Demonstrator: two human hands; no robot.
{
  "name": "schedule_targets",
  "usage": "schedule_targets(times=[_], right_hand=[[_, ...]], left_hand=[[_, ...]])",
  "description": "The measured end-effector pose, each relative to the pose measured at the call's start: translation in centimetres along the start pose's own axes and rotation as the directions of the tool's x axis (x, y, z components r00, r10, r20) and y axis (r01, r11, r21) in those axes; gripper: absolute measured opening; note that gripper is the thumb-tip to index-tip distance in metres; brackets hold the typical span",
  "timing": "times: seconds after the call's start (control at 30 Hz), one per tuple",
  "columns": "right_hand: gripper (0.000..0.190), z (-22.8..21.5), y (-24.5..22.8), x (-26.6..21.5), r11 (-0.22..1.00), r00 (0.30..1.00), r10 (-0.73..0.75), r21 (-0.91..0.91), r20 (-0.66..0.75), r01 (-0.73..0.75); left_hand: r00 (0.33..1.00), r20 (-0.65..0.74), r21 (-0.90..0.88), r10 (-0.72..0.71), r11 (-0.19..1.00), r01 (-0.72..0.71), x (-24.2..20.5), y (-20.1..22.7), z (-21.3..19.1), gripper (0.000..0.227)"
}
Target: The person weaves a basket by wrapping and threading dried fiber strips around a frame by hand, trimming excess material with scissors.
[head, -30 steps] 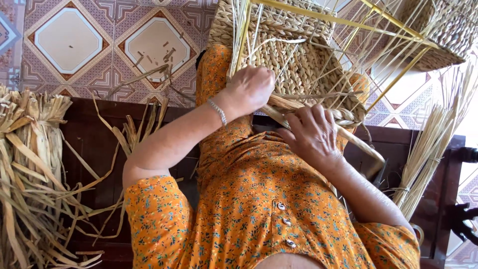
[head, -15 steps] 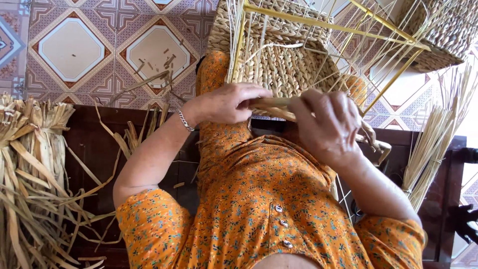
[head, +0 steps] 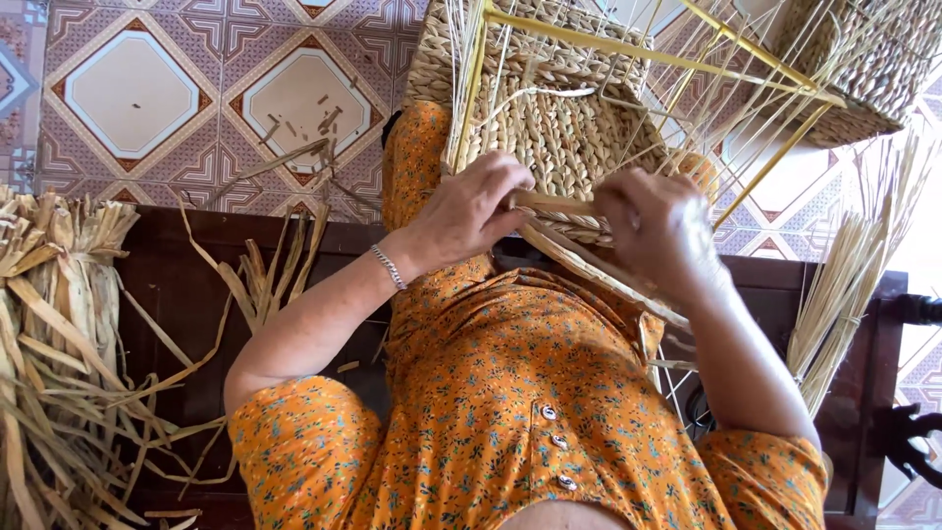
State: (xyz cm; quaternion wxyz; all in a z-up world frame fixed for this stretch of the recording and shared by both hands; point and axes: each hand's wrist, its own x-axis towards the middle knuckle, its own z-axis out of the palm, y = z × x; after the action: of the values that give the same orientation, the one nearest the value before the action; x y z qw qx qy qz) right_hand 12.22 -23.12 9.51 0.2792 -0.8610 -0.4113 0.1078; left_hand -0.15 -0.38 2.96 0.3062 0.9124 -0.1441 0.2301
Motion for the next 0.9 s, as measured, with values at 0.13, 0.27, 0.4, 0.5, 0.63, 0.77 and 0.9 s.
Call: schedule_targets(times=[0.13,0.27,0.4,0.5,0.63,0.77,0.9], right_hand=[[0.025,2.0,-1.6,-0.5,0.934,0.934,-0.332,-0.185,-0.134,0.306],[0.034,4.9,1.1,0.4,0.955,0.971,-0.202,-0.245,-0.130,0.166],[0.031,5.3,1.1,-0.6,0.978,0.993,-0.077,-0.198,-0.086,0.059],[0.025,5.0,0.8,-2.3,0.999,0.997,-0.042,0.004,-0.065,0.042],[0.021,5.0,4.4,-3.9,0.991,0.995,-0.029,0.127,-0.091,0.040],[0.027,1.6,0.9,-3.8,0.987,0.943,-0.157,-0.017,-0.294,0.159],[0.018,1.3,-0.6,-4.7,0.971,0.981,-0.141,0.173,-0.133,0.163]], left_hand=[[0.999,-0.020,-0.016,0.043,0.999,-0.043,-1.5,-0.3,0.2,0.020],[0.992,-0.036,0.116,0.121,0.986,-0.116,-2.5,-1.3,0.9,0.010],[0.997,-0.039,0.096,0.059,0.994,-0.055,-2.2,-2.7,2.4,0.014],[0.996,-0.027,-0.029,-0.088,0.996,0.087,-0.4,-2.7,3.3,0.020],[0.984,-0.044,0.011,-0.171,0.985,0.172,1.0,-1.7,3.0,0.065],[0.997,-0.067,0.221,-0.046,0.973,0.059,1.6,-1.4,3.8,0.070],[0.998,0.050,0.249,0.043,0.967,-0.054,2.7,-1.2,4.3,0.021]])
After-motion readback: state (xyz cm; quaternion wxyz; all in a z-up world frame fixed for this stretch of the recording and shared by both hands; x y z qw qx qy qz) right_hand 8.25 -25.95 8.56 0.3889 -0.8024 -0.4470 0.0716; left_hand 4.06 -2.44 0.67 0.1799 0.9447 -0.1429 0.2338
